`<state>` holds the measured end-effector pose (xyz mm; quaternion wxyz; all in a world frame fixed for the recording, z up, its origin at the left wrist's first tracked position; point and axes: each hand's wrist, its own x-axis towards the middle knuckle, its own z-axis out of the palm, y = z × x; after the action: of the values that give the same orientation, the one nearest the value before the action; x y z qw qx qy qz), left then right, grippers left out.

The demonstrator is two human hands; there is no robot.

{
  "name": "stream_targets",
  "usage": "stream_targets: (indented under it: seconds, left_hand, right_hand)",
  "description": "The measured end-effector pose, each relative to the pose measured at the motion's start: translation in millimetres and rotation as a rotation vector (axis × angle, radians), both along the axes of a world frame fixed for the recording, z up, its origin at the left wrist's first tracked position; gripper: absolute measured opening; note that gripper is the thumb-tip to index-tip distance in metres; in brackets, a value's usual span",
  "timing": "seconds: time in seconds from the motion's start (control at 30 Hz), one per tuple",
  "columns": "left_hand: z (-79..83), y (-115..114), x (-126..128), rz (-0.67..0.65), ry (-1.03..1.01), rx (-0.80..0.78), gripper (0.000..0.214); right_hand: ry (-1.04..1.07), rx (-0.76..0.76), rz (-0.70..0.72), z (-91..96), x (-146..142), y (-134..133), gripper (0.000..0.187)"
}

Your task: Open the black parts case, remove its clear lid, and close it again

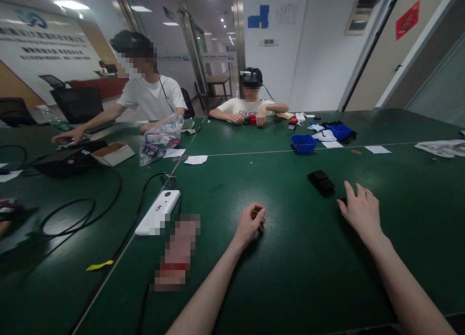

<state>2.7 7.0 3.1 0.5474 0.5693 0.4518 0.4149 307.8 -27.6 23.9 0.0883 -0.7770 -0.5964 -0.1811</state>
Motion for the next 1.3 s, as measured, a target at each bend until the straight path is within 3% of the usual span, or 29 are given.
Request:
stream_targets:
  seconds: [0.2,0.43,0.53,0.63,0.8,0.93,1.1,1.3]
  left_hand:
    - [0.2,0.1,-0.4,-0.008,0.016,-0.005,0.025]
    - [1.4,-0.3,-0.8,-0.001,0.023,0.000,0.024]
    - [0.3,0.3,-1.1,-0.005,0.019,-0.003,0.023]
    - [-1.3,0.4,-0.9,-0.017,0.021,-0.006,0.023]
    - [-2.0,-0.5,0.2,-0.034,-0.020,-0.011,0.030]
    - [-1.6,-0.3,-0.3,-0.038,0.002,0.004,0.031]
    - [-3.2,0.1,-1.7,0.015,0.074,0.047,0.026]
    - [-0.3,-1.1,-1.3,0.025,0.050,0.046,0.023]
  right_hand:
    - [0.122,-0.162,-0.075,-2.2,24.2,-14.6,0.054]
    - [0.177,-0.049,-0.066,18.3,13.5,-10.7,0.055]
    - [0.318,-0.002,0.012,26.9,-3.8,-4.6,0.056]
    - [0.564,-0.031,0.188,29.4,-33.5,4.2,0.055]
    - [1.051,-0.249,0.508,15.9,-93.9,17.3,0.048]
    - [1.395,-0.335,0.643,-5.1,-133.6,16.8,0.046]
    - [1.454,-0.281,0.593,-21.9,-149.3,7.9,0.043]
    - [1.471,-0.463,0.542,-20.2,-138.6,3.4,0.042]
